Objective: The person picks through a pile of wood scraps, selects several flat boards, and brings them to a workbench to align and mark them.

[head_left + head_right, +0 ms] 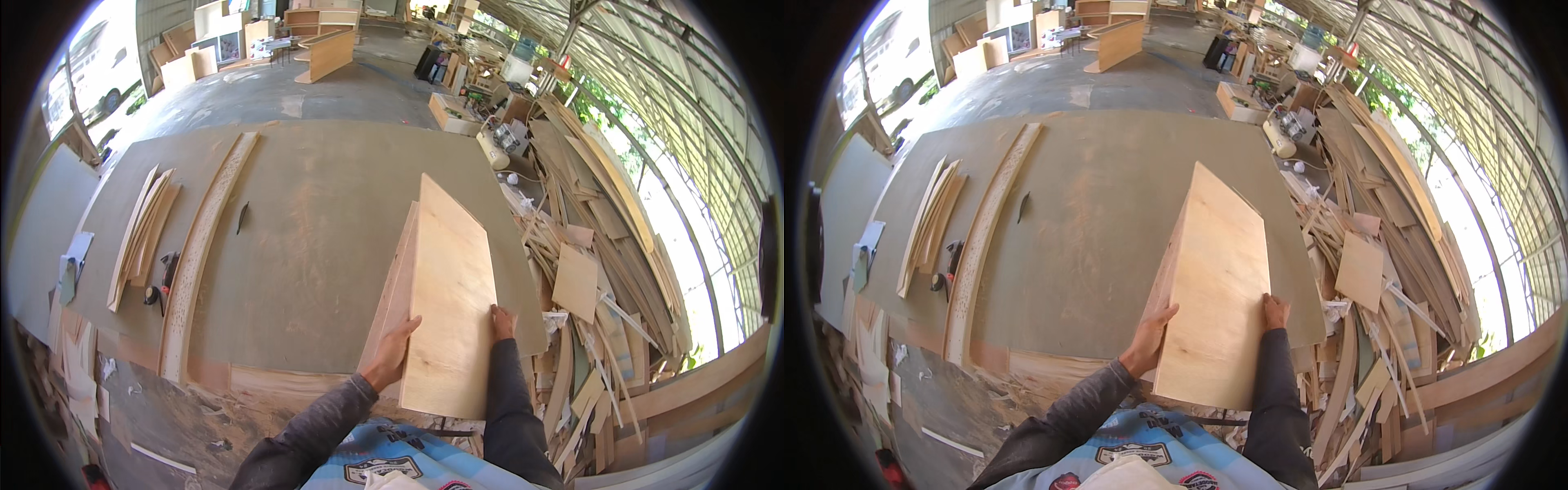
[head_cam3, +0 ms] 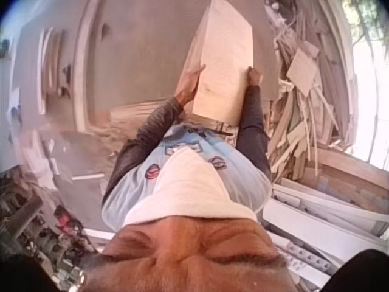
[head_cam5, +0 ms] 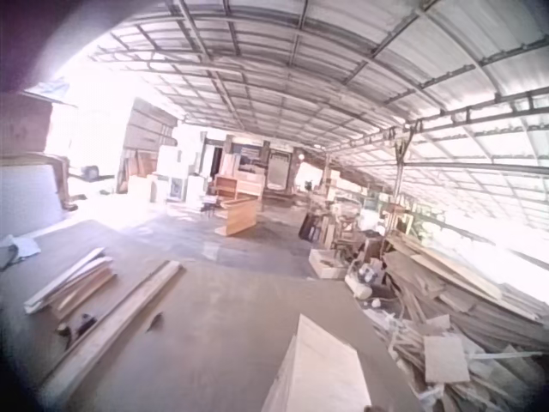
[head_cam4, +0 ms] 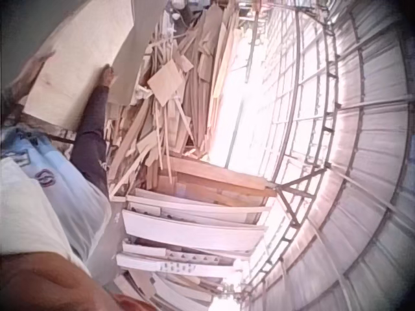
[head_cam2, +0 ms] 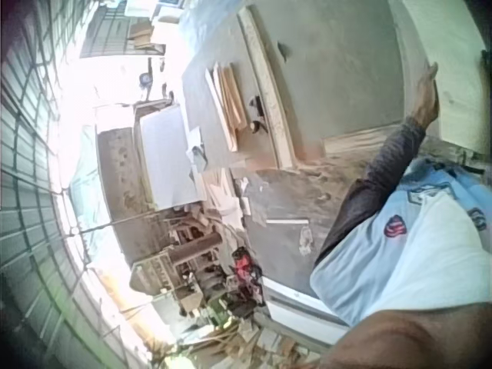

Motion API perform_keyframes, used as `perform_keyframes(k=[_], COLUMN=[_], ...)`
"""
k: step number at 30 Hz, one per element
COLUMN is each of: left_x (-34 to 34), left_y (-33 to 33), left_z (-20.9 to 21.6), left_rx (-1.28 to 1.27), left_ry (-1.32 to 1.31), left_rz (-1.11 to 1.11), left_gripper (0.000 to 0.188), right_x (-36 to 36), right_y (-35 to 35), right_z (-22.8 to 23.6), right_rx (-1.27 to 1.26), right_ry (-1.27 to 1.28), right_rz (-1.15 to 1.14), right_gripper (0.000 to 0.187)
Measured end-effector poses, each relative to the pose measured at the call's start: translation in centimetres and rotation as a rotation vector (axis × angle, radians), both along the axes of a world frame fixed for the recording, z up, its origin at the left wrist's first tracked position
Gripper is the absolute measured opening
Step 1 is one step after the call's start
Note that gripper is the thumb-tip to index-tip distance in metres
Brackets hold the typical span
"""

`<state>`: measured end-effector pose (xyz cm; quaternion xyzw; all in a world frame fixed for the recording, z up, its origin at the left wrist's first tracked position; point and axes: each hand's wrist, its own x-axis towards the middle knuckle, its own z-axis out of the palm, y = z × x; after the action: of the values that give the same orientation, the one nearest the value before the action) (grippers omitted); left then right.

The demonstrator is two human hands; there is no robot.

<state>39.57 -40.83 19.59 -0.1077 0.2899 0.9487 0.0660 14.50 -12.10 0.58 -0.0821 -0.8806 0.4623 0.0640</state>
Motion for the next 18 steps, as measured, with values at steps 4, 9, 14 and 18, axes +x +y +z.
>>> perform_keyframes(k=[4,9,14,18], left_x=[2.4,4.9,8.8,11.2], left_y=[4.1,9.9,12.9,14.7], left_z=[3.7,7.1,8.1,7.9], left_rx=[0.111,-0.118,-0.595,-0.730], left_ry=[0.082,0.461,0.571,0.594], left_rz=[-0.068,-0.006,0.150,0.202], left_gripper=[0.064,0.076,0.075,0.071], right_x=[1.9,3.4,11.4,12.0], right_y=[-1.5,-2.0,-6.7,-6.0], right_z=[0.7,2.9,9.4,7.8], right_rx=[-0.570,-0.674,-0.586,-0.741], right_ry=[-0.176,-0.345,-0.382,-0.447], right_rz=[0.049,0.123,0.233,0.376], right_gripper=[0.039,0.033,0.040,0.039])
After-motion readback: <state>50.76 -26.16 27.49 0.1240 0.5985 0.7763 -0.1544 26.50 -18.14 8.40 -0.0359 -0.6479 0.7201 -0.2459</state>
